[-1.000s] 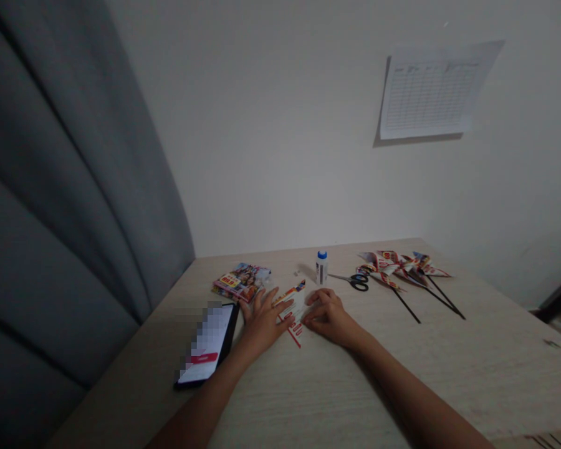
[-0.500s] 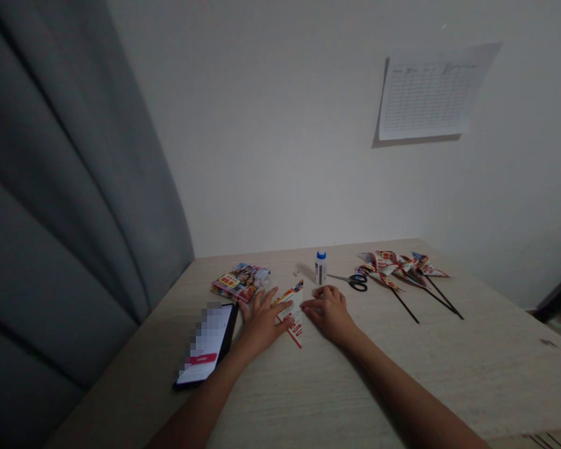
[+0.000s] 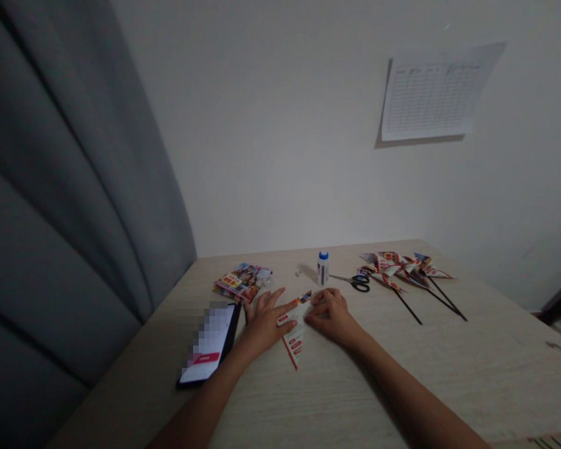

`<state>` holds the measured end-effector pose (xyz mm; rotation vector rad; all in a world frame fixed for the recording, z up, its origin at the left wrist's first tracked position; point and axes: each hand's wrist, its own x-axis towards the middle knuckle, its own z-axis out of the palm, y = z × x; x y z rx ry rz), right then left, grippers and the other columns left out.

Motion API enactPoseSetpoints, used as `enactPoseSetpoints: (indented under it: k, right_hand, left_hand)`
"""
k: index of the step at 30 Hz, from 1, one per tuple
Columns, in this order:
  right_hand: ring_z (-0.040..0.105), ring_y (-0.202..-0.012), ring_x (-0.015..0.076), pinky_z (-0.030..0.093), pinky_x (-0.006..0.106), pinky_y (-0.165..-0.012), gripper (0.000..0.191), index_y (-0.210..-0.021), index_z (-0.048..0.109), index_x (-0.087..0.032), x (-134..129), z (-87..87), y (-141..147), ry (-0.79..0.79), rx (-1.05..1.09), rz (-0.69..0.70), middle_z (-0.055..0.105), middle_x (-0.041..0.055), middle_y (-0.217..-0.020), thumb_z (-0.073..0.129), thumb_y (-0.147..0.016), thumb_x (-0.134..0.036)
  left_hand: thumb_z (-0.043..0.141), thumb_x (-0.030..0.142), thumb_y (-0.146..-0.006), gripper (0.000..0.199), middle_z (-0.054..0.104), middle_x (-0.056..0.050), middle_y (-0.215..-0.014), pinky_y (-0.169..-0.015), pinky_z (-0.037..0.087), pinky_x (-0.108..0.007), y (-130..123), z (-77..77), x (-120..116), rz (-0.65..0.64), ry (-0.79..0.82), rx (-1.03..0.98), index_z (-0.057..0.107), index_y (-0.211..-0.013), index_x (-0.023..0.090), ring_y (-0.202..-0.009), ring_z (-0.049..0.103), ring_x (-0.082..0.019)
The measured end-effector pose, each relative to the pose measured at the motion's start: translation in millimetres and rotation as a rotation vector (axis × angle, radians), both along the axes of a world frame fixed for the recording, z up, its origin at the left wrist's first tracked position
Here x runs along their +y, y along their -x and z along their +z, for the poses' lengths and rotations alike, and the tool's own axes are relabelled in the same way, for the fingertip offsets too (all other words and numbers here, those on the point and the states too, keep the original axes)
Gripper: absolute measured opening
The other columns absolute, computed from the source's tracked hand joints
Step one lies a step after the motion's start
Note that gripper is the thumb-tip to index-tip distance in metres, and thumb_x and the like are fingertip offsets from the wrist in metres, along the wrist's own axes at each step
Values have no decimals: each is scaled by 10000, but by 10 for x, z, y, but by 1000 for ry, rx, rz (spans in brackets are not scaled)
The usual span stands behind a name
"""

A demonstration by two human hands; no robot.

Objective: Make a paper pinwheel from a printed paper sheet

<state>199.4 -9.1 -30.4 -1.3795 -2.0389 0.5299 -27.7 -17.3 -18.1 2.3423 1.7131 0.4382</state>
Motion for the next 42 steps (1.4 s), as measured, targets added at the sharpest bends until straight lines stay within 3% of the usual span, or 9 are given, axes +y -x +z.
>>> enactPoseSetpoints:
  k: [14,19,25,34,42]
  right_hand:
    - [467,-1119,317,381,498,-965,286,-1050,777,-373,169,-55,2,-75,-251,-250,611,101,-1064,552,-934,-505]
    - [470,-1121,308,382,482,-967,291,-1074,767,-383,186,-111,-12,-72,-244,-235,606,90,-1065,550,-932,-515]
    - [476,-1128,292,376,473,-988,280,-1059,772,-376,164,-126,-44,-94,-205,-158,619,74,-1072,553,-933,-496]
    - [470,-1128,291,380,471,-999,268,-1027,783,-376,171,-108,-37,-80,-193,-166,624,71,-1060,562,-930,-492]
    - [477,-1093,303,397,479,-959,310,-1076,764,-401,204,-124,-7,-77,-254,-242,586,86,-1047,528,-933,-544]
  left_hand:
    - [629,564,-845,480,315,48,-1611,-1093,-72,-757,12,-10,31,-4,18,26,560,-1320,538,-1473,193,-405]
    - [652,572,-827,450,345,50,-1596,-1104,-76,-744,6,-13,27,-7,-12,6,612,-1271,520,-1464,206,-401]
    - [610,494,-889,250,429,66,-1541,-1123,-97,-709,-29,28,6,-17,-74,-25,710,-1116,465,-1440,262,-340]
    - [578,513,-897,366,338,66,-1598,-1093,-85,-742,-19,5,6,-2,-10,21,599,-1258,564,-1464,212,-382]
    - [561,536,-896,377,327,55,-1606,-1106,-90,-723,-13,8,18,2,14,13,605,-1271,539,-1479,176,-393]
